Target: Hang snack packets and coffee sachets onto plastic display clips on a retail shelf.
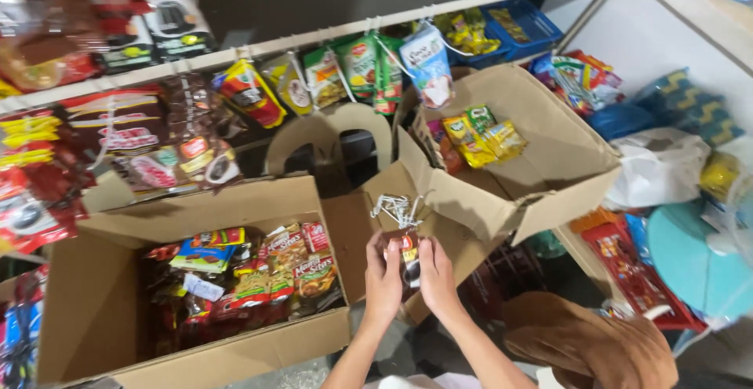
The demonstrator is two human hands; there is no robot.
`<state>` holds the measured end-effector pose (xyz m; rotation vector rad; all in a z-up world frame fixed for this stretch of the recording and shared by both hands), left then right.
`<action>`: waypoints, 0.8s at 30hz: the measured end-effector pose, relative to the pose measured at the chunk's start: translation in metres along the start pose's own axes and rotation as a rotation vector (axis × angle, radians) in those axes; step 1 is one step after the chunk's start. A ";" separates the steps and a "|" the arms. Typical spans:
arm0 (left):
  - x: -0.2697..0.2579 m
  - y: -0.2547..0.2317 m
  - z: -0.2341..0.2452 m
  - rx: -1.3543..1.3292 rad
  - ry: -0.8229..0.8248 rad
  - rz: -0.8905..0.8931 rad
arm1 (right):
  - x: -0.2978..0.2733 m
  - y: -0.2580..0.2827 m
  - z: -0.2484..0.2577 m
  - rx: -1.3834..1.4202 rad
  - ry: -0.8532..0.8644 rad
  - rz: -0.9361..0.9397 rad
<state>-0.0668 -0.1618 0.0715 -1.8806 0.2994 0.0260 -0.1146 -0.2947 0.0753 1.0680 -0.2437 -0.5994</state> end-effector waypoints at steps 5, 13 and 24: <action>0.003 0.002 -0.025 0.018 0.010 -0.044 | 0.027 -0.016 0.025 0.114 -0.001 -0.036; 0.027 -0.026 -0.077 0.105 0.007 -0.106 | 0.086 -0.017 0.055 0.141 0.099 -0.046; 0.116 -0.016 -0.192 0.160 0.016 -0.034 | 0.227 -0.045 0.127 0.146 0.279 -0.015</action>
Point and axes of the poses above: each hand's wrist, its own x-axis towards the middle knuckle, its own z-axis out of the back of the hand, y = z × x, the point moved 7 cm from there along x, towards the middle knuckle, and after that the axes turned 10 degrees about -x, right-handed, at the moved point
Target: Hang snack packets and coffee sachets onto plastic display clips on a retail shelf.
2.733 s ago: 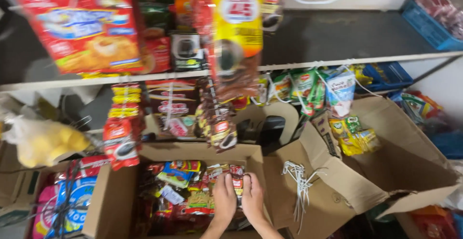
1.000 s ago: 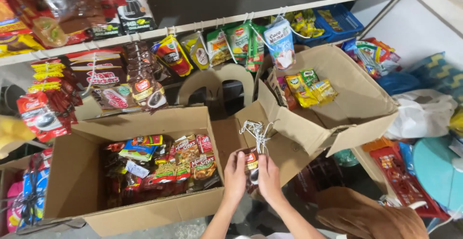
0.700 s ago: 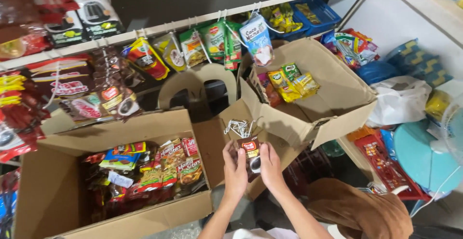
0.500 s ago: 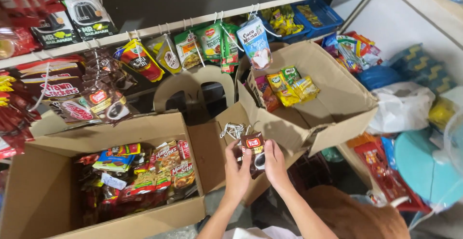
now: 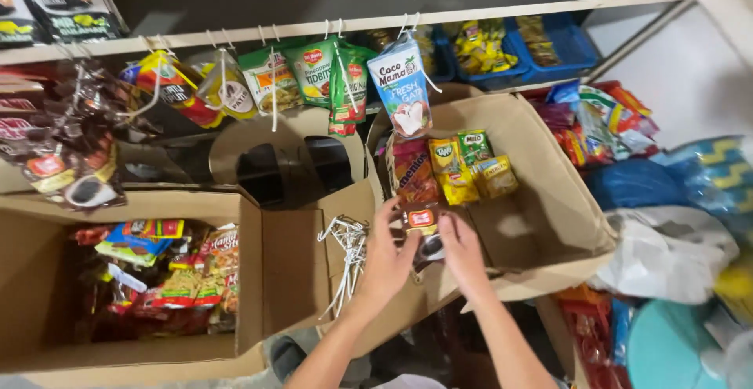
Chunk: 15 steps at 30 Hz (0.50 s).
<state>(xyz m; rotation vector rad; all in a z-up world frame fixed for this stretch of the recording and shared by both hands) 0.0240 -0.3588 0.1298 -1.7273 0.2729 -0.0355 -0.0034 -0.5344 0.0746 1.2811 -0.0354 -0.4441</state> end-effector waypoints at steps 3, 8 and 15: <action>0.028 -0.001 -0.029 0.092 0.036 -0.083 | 0.032 -0.010 0.030 -0.237 -0.010 0.101; 0.085 0.027 -0.064 0.268 0.064 -0.354 | 0.091 -0.030 0.050 -0.074 0.140 0.091; 0.159 0.126 -0.085 0.552 0.097 -0.039 | 0.157 -0.081 0.041 -0.294 0.344 0.108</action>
Point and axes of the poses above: each hand's wrist, its own x-axis towards the middle knuckle, its own z-axis out of the back of the hand, y = z × x, the point moved 7 cm from there along x, towards the middle knuckle, and after that the axes turned 10 degrees about -x, right-handed, at the moved point
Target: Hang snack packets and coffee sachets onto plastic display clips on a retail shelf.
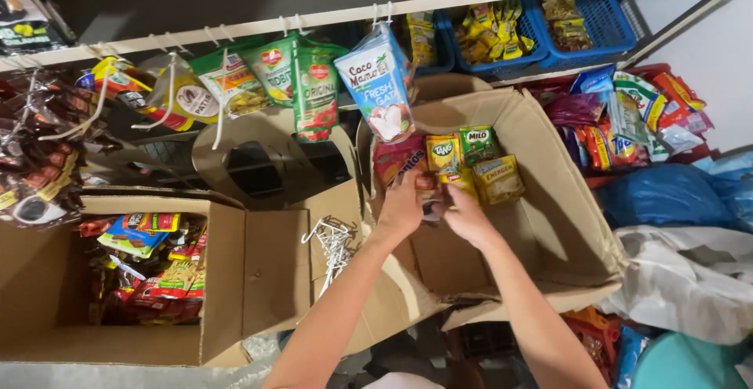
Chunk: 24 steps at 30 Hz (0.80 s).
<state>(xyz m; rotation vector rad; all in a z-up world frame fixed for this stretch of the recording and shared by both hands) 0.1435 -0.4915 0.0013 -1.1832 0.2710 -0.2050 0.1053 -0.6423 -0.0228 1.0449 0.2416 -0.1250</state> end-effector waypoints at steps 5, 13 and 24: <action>0.023 0.084 -0.045 0.194 0.086 0.288 | 0.037 -0.060 -0.035 -0.292 0.133 -0.163; 0.019 0.227 -0.109 0.316 0.293 0.644 | 0.071 -0.203 -0.130 -0.084 0.114 0.157; -0.001 0.265 -0.142 0.486 0.434 0.659 | 0.068 -0.236 -0.159 -0.110 0.150 -0.046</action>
Point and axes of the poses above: each hand's wrist, its own x-axis towards the middle knuckle, its own z-axis out of the back of the hand, y = z × x, the point moved 7 cm from there along x, towards the middle knuckle, and after that the axes turned 10 degrees about -x, right-handed, at the moved point
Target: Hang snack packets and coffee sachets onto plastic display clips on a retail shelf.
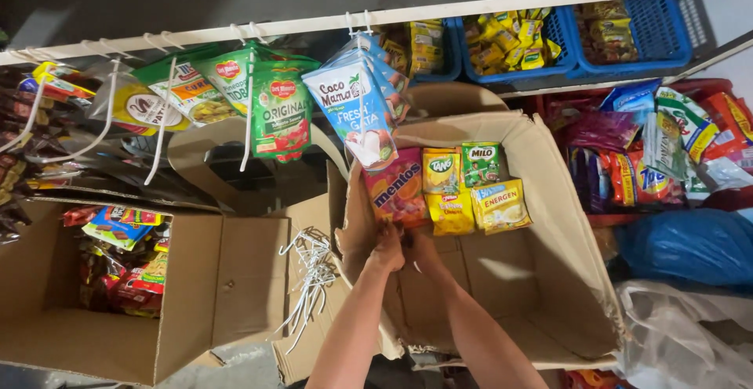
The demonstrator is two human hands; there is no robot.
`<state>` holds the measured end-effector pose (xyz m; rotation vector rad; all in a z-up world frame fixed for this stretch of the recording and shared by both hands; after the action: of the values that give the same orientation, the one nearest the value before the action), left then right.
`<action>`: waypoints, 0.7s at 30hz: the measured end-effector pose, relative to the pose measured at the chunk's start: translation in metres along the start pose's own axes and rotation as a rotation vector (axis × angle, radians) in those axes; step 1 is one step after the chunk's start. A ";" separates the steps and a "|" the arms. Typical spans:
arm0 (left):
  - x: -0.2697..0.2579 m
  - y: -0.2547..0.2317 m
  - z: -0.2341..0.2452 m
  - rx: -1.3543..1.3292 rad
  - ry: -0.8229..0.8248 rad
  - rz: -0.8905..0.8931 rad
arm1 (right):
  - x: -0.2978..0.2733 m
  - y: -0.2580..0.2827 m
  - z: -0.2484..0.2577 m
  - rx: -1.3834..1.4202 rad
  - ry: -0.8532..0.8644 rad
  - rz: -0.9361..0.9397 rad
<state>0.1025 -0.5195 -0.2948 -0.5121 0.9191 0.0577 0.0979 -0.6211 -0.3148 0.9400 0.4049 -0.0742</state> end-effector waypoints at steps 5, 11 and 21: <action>0.032 0.013 -0.021 0.169 0.008 -0.039 | 0.005 0.000 -0.002 0.078 -0.051 -0.034; 0.029 0.014 -0.016 0.042 -0.032 -0.057 | 0.002 -0.004 0.007 -0.083 -0.028 -0.076; -0.127 -0.055 0.114 -0.348 -0.140 -0.196 | -0.017 0.112 0.104 -0.094 -0.325 0.044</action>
<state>0.1236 -0.4959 -0.1181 -0.9081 0.7203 0.0750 0.1405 -0.6399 -0.1682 0.8267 0.0859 -0.1637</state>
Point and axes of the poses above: each hand's wrist, its own x-axis towards the middle knuckle, its own z-axis out of the back of the hand, y = z × x, the point moved 7 cm from there along x, towards the middle knuckle, and after that the axes turned 10 degrees about -x, right-handed, at the moved point
